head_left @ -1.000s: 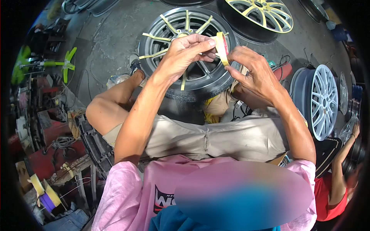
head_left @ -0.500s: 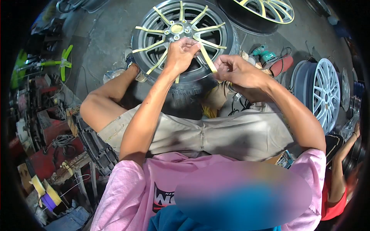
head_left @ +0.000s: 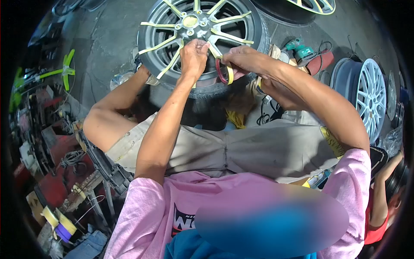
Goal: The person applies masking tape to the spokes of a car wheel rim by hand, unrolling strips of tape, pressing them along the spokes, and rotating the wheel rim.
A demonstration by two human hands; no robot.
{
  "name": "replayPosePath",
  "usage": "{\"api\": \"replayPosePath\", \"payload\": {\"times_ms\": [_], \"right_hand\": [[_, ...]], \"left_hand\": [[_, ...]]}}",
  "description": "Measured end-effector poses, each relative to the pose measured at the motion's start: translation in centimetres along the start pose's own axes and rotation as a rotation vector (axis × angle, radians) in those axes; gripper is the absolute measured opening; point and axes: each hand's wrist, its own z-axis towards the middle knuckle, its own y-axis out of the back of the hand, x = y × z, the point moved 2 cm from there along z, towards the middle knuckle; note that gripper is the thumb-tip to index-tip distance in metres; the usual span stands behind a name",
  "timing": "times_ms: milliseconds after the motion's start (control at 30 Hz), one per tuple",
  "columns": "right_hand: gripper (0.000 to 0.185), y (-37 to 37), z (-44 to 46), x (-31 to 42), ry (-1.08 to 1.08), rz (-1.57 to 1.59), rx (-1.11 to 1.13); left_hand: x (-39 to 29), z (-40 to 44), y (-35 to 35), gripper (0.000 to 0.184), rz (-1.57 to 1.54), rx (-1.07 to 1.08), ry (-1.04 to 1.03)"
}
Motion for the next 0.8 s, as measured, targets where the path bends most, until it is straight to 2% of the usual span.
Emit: {"api": "replayPosePath", "payload": {"times_ms": [467,800], "right_hand": [[0.031,0.7,2.8,-2.4,0.008,0.097,-0.046],[0.029,0.7,3.2,-2.9,0.025,0.116,-0.033]], "left_hand": [[0.4,0.8,-1.0,0.016,-0.008,-0.154,0.017],[0.6,0.9,-1.0,0.02,-0.005,-0.124,0.078]]}}
